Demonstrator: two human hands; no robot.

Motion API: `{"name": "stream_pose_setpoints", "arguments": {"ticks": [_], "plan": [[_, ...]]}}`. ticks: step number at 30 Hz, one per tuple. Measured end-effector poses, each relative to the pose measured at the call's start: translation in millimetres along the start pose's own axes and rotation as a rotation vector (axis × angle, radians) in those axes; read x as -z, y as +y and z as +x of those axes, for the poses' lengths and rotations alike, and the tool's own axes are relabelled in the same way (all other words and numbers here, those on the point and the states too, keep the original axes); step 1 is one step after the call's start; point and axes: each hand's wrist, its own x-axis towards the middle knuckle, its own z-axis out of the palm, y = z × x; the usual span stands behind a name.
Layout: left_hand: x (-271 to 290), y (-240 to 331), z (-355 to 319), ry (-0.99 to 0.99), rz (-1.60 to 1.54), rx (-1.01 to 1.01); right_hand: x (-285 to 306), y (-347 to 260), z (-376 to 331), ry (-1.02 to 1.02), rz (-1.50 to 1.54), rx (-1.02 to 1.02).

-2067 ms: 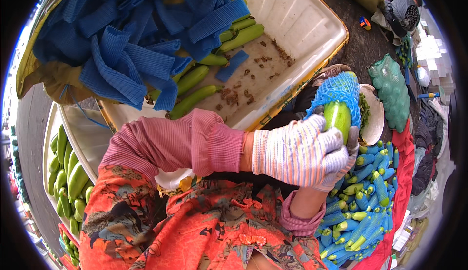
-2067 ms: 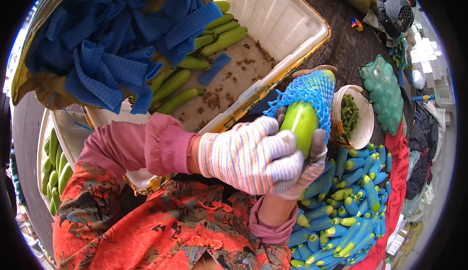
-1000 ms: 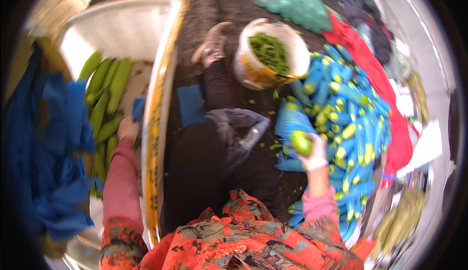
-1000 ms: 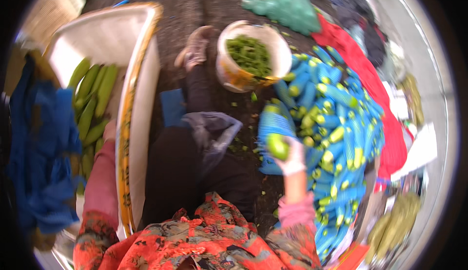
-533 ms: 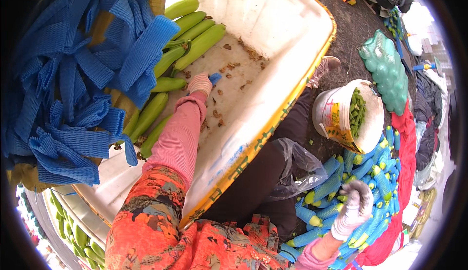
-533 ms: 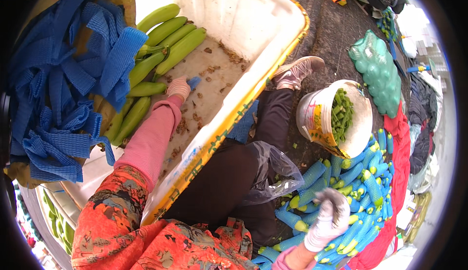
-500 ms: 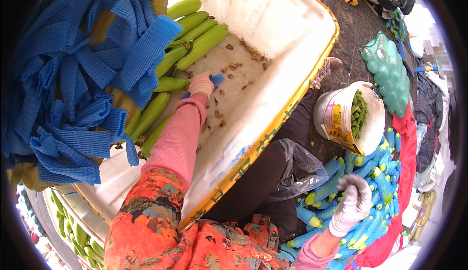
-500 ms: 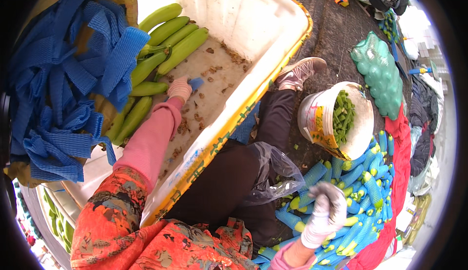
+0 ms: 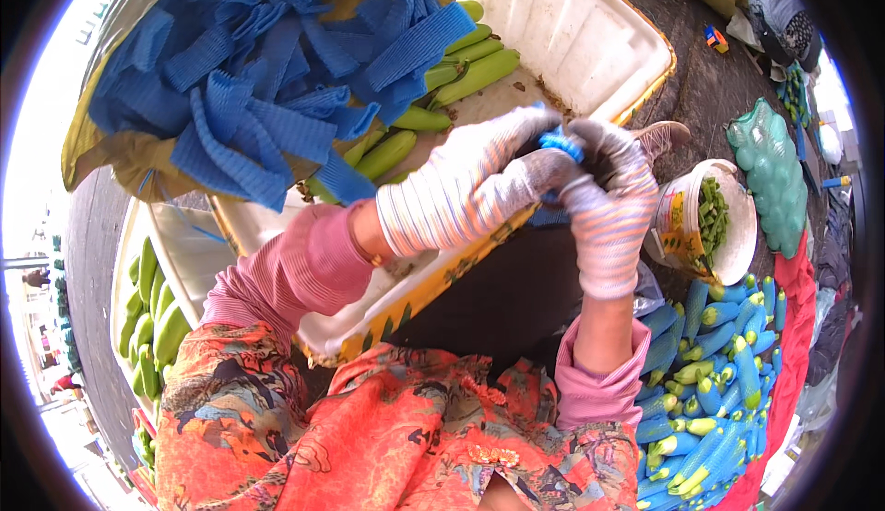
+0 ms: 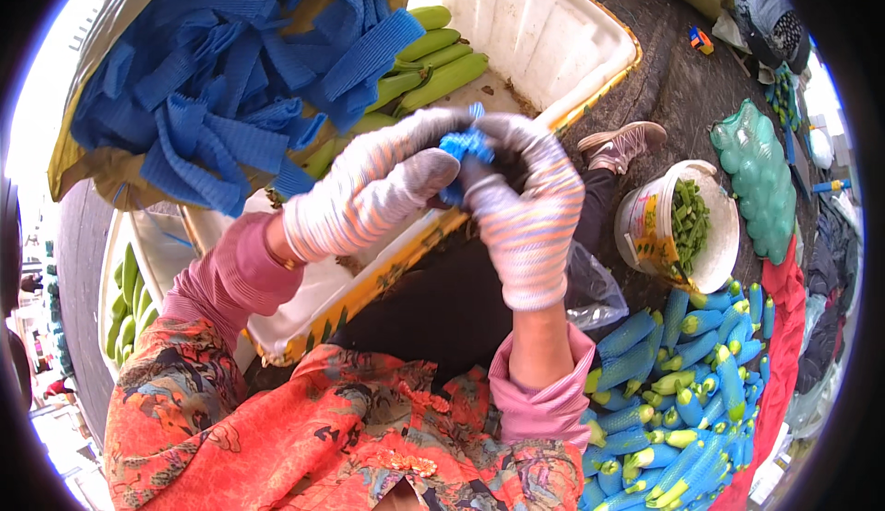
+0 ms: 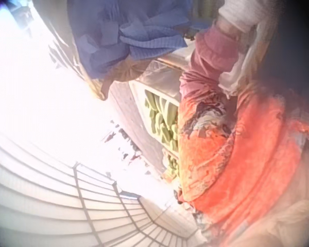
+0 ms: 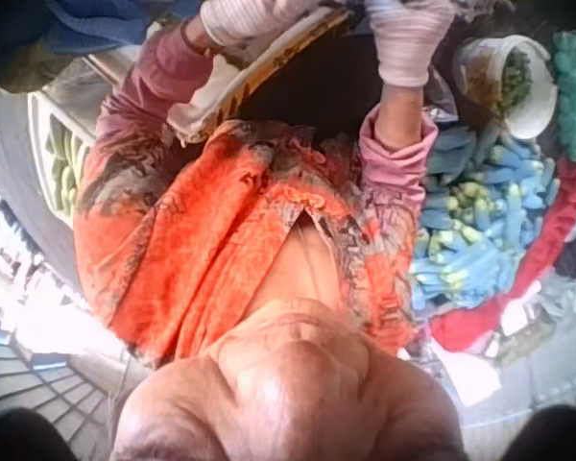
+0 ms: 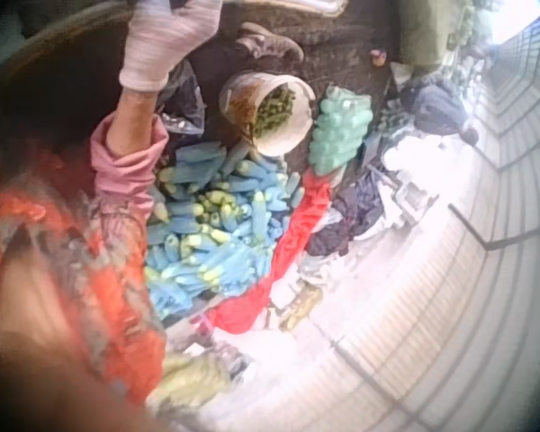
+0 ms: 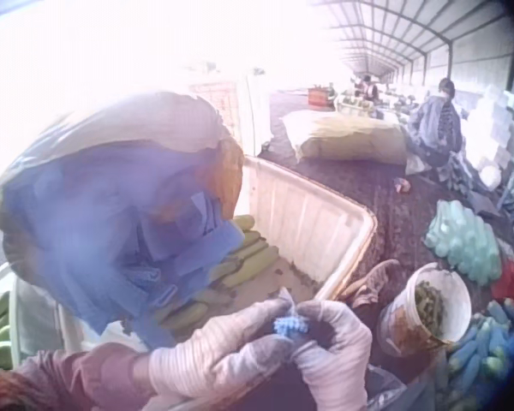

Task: The person sits on the ground and repeatedly picks up green vegetables, wraps each one in a blue foam net, and places the wrapped items into a plastic bag. The person handles the vegetables one at a time throughout the clip.

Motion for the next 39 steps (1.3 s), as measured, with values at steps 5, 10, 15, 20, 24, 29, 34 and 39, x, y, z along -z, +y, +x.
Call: {"name": "stream_pose_setpoints", "arguments": {"ticks": [5, 10, 15, 20, 24, 29, 34, 39], "plan": [[-2.9, 29.5, -7.7, 0.278, -0.49, -0.119, -26.4, -49.0, -29.7, -0.005, 0.008, 0.269], [12.5, 38.8, -9.9, 0.513, -0.082, -0.57, 2.1, -55.2, -47.5, 0.218, -0.195, 0.33], [-49.2, 41.2, -2.9, 0.255, -0.012, -0.244, -3.9, -74.9, -49.6, -0.63, 0.013, 0.752], [-82.2, 14.1, 1.8, 0.155, 0.399, -0.926, 51.0, -18.9, -69.3, 0.072, -0.161, 0.188], [-93.7, -37.1, 1.4, 0.037, 0.586, -0.824, 71.7, 22.4, -55.1, 0.155, -0.178, 0.019], [7.4, -137.6, 55.0, 0.358, 0.873, -0.253, 119.6, 40.3, -30.1, 0.323, -0.215, -0.077], [124.3, -334.7, -25.1, -0.018, 1.128, 1.011, 150.8, 37.0, -77.8, 0.404, -0.259, -0.219], [103.2, -321.5, -44.6, 0.187, 1.288, 0.781, 149.0, 36.5, -101.7, 0.392, -0.266, -0.254]]}}
